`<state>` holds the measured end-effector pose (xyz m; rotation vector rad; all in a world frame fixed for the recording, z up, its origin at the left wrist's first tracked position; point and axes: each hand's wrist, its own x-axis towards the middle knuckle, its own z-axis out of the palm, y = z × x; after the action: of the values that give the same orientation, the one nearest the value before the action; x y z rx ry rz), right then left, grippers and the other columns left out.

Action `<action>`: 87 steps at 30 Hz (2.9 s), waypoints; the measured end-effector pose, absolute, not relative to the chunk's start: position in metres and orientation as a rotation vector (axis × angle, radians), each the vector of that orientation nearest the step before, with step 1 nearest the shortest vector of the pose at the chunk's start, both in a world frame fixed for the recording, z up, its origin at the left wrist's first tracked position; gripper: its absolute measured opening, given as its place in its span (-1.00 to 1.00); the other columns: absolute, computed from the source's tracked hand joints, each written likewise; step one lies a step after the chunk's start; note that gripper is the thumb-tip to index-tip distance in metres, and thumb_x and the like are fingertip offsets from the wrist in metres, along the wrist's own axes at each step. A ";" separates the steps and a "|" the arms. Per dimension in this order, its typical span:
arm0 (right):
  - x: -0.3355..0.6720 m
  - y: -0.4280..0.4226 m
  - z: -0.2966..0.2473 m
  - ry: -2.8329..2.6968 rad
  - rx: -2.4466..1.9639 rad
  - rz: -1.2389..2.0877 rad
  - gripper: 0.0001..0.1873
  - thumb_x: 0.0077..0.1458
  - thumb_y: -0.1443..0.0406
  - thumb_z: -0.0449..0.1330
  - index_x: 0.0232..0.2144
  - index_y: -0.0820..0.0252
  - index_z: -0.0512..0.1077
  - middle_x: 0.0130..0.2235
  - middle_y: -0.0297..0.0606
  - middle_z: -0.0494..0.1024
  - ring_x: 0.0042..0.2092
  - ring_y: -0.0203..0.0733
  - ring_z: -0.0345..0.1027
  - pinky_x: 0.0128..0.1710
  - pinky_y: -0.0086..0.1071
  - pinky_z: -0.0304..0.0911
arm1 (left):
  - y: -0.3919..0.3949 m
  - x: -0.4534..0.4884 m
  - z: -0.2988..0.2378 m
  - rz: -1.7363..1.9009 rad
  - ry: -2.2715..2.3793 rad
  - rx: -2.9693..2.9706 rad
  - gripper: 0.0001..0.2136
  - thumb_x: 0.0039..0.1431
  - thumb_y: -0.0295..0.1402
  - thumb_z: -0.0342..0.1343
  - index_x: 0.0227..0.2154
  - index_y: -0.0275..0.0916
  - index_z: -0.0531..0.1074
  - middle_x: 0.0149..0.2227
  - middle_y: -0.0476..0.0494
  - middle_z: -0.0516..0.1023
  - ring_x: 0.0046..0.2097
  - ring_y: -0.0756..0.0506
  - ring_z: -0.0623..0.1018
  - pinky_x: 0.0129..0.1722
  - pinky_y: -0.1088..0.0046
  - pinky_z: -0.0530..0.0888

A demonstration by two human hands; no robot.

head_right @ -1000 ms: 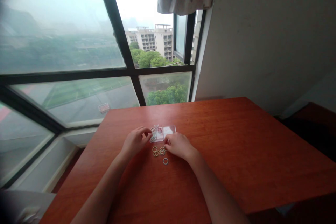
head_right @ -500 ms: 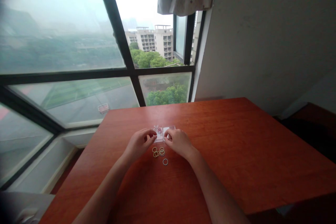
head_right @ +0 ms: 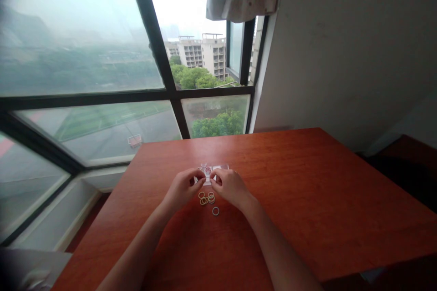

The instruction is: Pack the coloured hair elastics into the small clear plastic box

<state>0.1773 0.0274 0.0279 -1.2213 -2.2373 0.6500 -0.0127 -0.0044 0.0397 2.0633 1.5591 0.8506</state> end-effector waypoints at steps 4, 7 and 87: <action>0.186 0.024 0.033 -2.364 -1.203 0.774 -0.88 0.06 0.35 0.16 -0.36 0.16 0.51 -0.46 -0.36 0.52 -0.44 -0.34 0.31 -0.43 -0.50 0.05 | -0.003 -0.026 0.043 0.792 1.721 2.121 -0.87 0.13 -0.38 0.04 -0.38 -0.23 0.50 -0.38 -0.06 0.55 -0.38 0.00 0.43 -0.35 0.52 0.30; 0.193 0.021 0.036 -2.485 -1.176 0.865 -0.88 0.02 0.35 0.18 -0.40 0.14 0.53 -0.45 -0.36 0.55 -0.44 -0.33 0.34 -0.46 -0.50 0.05 | -0.003 -0.031 0.042 0.706 1.817 2.124 -0.88 0.13 -0.39 0.06 -0.40 -0.21 0.50 -0.37 -0.06 0.54 -0.35 -0.01 0.46 -0.32 0.52 0.30; 0.168 0.009 0.029 -2.517 -1.604 0.566 -0.86 0.11 0.26 0.14 -0.36 0.12 0.51 -0.31 -0.24 0.58 -0.32 -0.20 0.41 -0.44 -0.42 -0.03 | -0.008 -0.030 0.047 0.666 1.799 2.182 -0.90 0.12 -0.43 0.07 -0.35 -0.17 0.48 -0.34 -0.06 0.57 -0.31 -0.04 0.50 -0.28 0.50 0.31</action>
<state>0.1676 0.0092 0.0291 -1.6042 -2.5169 0.5657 -0.0301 -0.0076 0.0467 2.1823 1.7994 0.6657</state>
